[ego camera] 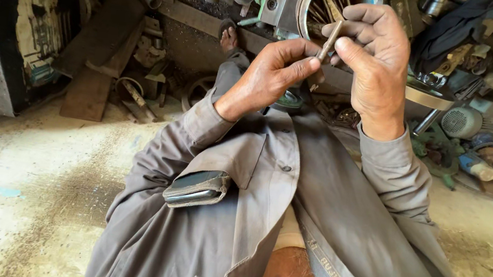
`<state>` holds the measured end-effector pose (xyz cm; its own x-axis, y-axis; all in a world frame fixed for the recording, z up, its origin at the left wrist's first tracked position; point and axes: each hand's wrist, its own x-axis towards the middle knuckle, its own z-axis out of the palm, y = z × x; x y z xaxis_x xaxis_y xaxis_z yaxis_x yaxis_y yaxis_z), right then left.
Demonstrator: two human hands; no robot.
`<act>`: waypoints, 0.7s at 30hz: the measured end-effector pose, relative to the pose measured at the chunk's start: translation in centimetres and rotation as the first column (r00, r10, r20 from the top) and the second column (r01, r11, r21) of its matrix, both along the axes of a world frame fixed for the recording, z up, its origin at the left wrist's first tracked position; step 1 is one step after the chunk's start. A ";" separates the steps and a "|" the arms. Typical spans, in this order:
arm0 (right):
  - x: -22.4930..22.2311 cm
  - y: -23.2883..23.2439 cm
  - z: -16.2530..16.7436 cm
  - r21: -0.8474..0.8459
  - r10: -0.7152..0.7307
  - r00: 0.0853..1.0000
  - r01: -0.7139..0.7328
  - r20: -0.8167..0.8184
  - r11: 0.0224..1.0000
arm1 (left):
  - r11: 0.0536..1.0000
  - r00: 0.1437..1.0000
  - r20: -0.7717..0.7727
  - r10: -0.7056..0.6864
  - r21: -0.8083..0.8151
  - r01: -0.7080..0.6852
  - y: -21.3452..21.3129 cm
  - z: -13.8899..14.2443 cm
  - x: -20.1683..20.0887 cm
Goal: The person sorts and organizes small metal rods and parts from a cylindrical container. They pick up the items, inspect them, and place them back into the container in a more orderly fashion.
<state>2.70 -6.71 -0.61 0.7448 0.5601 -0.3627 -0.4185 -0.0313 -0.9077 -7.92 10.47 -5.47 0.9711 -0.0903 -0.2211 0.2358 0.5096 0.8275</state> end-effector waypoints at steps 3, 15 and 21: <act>0.2 -0.1 -0.2 -0.005 0.011 1.000 -0.011 0.019 1.000 | 1.000 1.000 0.022 -0.010 -0.003 0.010 -0.1 -0.2 0.0; 0.3 -1.8 -0.1 -0.204 0.089 0.994 -0.075 0.058 0.976 | 0.985 0.990 0.013 -0.142 0.100 0.140 -0.6 -1.4 -0.3; 0.2 -5.0 -0.1 -0.461 0.241 0.968 -0.181 0.073 0.869 | 0.995 0.992 -0.088 -0.092 0.034 0.096 -0.6 -2.1 -1.2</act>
<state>2.87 -11.72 -0.72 0.6827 0.5089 -0.5243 -0.2408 -0.5208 -0.8190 -9.10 9.83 -7.60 0.9358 -0.1701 -0.3088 0.3525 0.4500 0.8205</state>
